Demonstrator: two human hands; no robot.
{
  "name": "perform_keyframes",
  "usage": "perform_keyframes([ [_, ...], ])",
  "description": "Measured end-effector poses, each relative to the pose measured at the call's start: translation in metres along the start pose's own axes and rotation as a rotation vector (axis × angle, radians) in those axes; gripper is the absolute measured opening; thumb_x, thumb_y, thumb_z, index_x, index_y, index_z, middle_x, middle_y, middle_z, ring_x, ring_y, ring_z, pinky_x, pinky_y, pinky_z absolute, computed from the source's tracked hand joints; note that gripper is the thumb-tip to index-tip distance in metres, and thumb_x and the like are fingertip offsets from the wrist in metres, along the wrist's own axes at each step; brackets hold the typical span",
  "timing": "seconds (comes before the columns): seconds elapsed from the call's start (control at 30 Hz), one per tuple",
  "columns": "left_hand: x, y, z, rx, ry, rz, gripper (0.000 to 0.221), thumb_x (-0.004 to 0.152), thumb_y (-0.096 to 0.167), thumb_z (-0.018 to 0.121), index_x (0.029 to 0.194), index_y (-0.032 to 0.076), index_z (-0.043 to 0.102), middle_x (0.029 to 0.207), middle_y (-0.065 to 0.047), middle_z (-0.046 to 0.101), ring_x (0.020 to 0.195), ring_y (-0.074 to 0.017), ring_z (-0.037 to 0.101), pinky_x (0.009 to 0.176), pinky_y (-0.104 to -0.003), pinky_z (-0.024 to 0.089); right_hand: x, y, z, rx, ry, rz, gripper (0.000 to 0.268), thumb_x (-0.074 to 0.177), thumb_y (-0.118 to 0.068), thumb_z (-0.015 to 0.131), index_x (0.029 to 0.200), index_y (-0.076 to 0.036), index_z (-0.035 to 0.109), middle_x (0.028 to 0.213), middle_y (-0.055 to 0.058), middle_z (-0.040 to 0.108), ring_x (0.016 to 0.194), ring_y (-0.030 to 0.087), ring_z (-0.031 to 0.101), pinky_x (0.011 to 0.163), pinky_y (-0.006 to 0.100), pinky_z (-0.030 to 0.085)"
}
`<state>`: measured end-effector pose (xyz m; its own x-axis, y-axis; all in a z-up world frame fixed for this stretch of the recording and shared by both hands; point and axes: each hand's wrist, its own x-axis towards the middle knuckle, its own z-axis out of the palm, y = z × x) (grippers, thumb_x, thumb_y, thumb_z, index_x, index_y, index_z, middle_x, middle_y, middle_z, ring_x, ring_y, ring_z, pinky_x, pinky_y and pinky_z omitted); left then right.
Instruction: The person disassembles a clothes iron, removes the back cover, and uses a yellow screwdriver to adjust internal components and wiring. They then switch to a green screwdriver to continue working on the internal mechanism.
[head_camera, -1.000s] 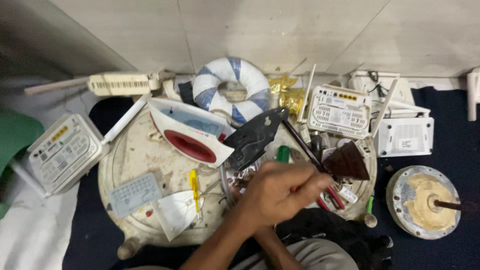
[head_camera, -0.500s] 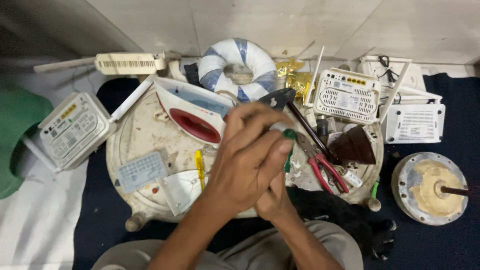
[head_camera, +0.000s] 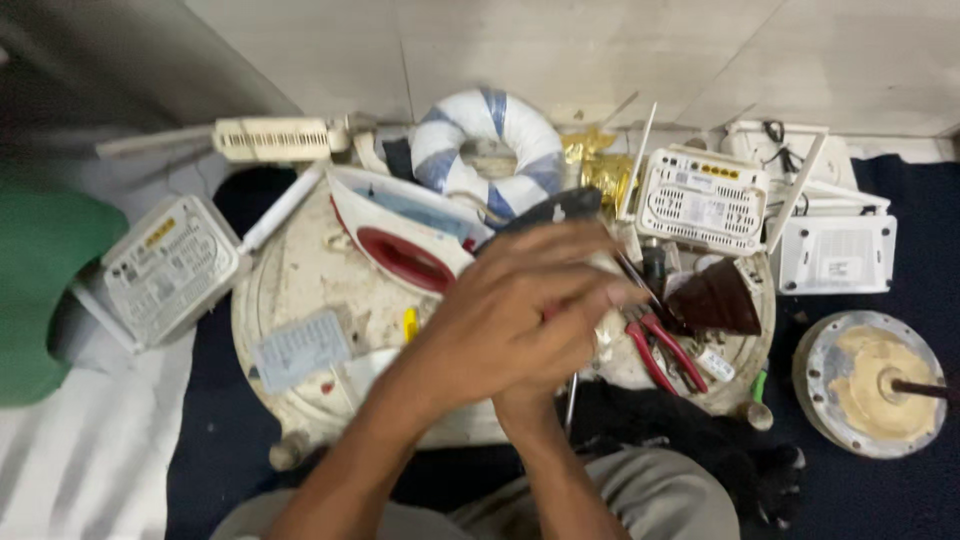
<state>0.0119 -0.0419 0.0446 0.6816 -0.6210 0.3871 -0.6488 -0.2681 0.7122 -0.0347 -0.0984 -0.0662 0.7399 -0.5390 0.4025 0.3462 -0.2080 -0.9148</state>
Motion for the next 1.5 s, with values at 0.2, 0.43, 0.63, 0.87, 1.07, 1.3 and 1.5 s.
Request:
perform_keyframes([
  [0.2,-0.010,-0.012,-0.013,-0.579,-0.118,-0.196,0.020,0.086,0.029,0.083,0.082,0.011,0.076,0.101,0.000,0.081,0.100,-0.0176,0.078,0.089,-0.038,0.055,-0.014,0.037,-0.023,0.609,-0.304,0.269,0.032,0.103,-0.027,0.054,0.127,-0.006,0.052,0.122,0.007,0.059,0.111,0.015,0.063,0.093,0.032,0.053],
  [0.43,0.005,-0.014,-0.030,-0.604,-0.068,0.248,0.021,0.096,0.030,0.078,0.094,0.009,0.076,0.109,-0.008,0.075,0.109,-0.0224,0.070,0.106,-0.038,0.052,0.011,0.055,-0.053,0.141,-0.515,0.116,0.041,0.100,-0.020,0.064,0.136,-0.007,0.047,0.127,0.006,0.058,0.117,0.017,0.061,0.098,0.036,0.054],
  [0.63,0.014,0.001,-0.013,-0.158,-0.251,-0.021,0.035,0.091,0.047,0.070,0.076,0.016,0.078,0.062,0.002,0.073,0.046,-0.0138,0.064,0.046,-0.039,0.040,0.036,0.062,-0.076,0.122,-0.723,0.163,0.051,0.095,-0.019,0.071,0.138,-0.005,0.048,0.131,0.009,0.058,0.121,0.019,0.060,0.101,0.038,0.052],
  [0.87,0.014,-0.004,-0.006,-0.083,-0.034,0.055,0.032,0.109,0.030,0.048,0.101,0.011,0.073,0.072,-0.001,0.072,0.066,-0.0161,0.071,0.070,-0.036,0.054,0.036,0.063,-0.068,0.066,-0.799,0.128,0.062,0.088,-0.018,0.079,0.141,-0.003,0.049,0.136,0.012,0.058,0.126,0.022,0.058,0.106,0.041,0.049],
  [1.07,0.017,0.002,-0.009,0.043,0.081,0.090,0.020,0.102,0.007,0.048,0.113,0.004,0.065,0.096,-0.008,0.078,0.120,-0.0334,0.066,0.108,-0.057,0.040,0.006,0.007,-0.031,0.010,-0.512,0.175,0.060,0.088,-0.022,0.074,0.140,-0.002,0.050,0.137,0.012,0.058,0.125,0.022,0.058,0.106,0.040,0.048],
  [1.3,0.005,0.008,0.000,-0.071,0.202,0.122,0.041,0.082,-0.005,0.050,0.122,-0.005,0.058,0.104,-0.018,0.076,0.109,-0.0341,0.070,0.091,-0.050,0.050,-0.026,-0.012,-0.018,0.001,-0.324,0.195,0.055,0.092,-0.022,0.071,0.139,-0.002,0.050,0.135,0.012,0.058,0.124,0.021,0.058,0.105,0.039,0.048],
  [1.5,-0.016,0.005,-0.017,-0.211,0.079,0.042,0.025,0.105,0.002,0.049,0.125,0.010,0.062,0.080,-0.003,0.075,0.074,-0.0167,0.077,0.069,-0.030,0.061,-0.026,0.020,-0.026,0.090,-0.417,0.134,0.053,0.093,-0.022,0.070,0.138,-0.002,0.050,0.133,0.012,0.058,0.122,0.021,0.058,0.105,0.039,0.049],
])
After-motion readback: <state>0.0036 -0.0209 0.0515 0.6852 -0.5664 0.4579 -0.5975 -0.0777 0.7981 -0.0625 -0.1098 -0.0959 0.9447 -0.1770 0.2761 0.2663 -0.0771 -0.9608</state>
